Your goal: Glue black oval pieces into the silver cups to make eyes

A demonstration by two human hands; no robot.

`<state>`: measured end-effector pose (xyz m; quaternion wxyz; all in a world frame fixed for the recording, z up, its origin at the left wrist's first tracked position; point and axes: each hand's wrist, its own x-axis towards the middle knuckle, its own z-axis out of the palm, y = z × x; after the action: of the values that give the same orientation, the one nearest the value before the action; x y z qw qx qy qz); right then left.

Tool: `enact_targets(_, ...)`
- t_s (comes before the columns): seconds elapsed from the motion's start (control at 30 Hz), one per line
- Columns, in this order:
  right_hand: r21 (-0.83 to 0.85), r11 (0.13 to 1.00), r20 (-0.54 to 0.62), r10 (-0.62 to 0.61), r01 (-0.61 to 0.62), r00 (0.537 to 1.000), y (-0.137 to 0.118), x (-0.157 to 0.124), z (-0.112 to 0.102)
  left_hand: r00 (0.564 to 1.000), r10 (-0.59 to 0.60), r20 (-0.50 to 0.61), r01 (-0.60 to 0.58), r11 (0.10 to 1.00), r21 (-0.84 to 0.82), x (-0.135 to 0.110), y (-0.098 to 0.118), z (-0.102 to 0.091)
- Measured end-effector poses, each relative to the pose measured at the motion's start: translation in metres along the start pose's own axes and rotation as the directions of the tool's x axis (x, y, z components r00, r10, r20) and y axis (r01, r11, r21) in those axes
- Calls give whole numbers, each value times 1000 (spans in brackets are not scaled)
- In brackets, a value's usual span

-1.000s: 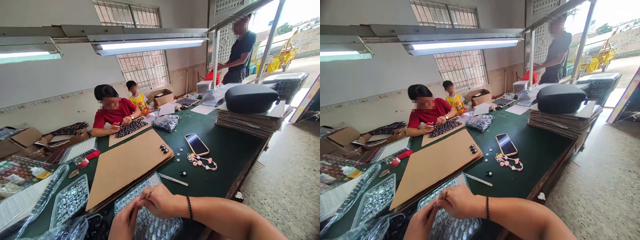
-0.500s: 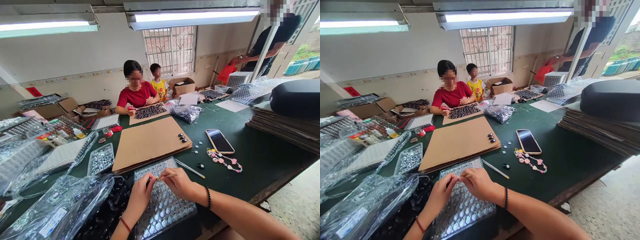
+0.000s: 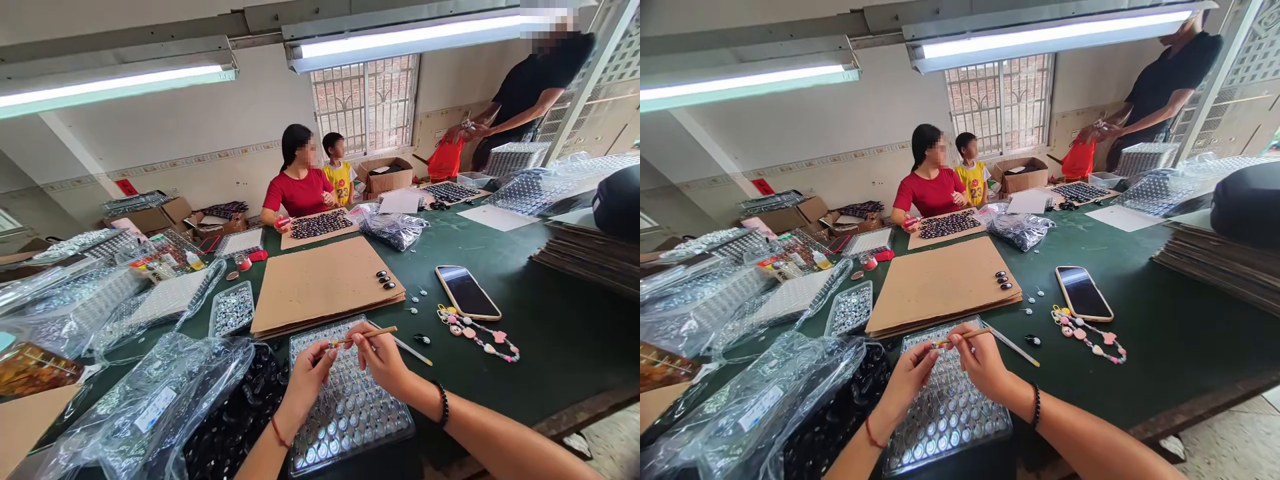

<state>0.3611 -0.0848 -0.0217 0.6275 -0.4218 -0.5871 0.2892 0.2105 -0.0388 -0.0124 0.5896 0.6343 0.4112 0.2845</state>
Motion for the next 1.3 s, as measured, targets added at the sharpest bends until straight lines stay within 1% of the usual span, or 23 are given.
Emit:
enact_targets(0.17,92,995,1,46,-46,999,1,-1,1,999,-16,-41,14,999,-43,-1,3,-1)
enact_targets(0.27,151,986,-11,79,-76,997,3,-1,0,997,-34,-64,30,997,-75,0,0,-1)
enact_targets(0.4,171,981,-27,98,-92,995,5,0,0,996,-29,-83,20,994,-112,3,-5,0)
enact_targets(0.53,163,983,-38,96,-89,995,4,1,1,996,-9,-89,1,996,-88,4,-6,0)
enact_targets(0.77,153,982,-42,117,-110,992,2,0,1,994,45,-104,-47,999,-17,0,0,1)
enact_targets(0.9,93,993,-60,83,-78,995,3,-2,-1,993,69,-94,-65,997,42,-2,0,0)
enact_targets(1.13,-26,1000,-41,15,-16,999,3,-8,-12,986,44,-163,-24,992,120,-1,-7,-5)
enact_targets(1.2,-90,996,-12,-13,12,1000,2,-8,-14,989,43,-143,-21,989,146,-2,-9,-4)
enact_targets(1.3,-253,959,61,-114,125,992,0,-8,-13,996,68,-66,-56,984,170,-3,-10,-2)
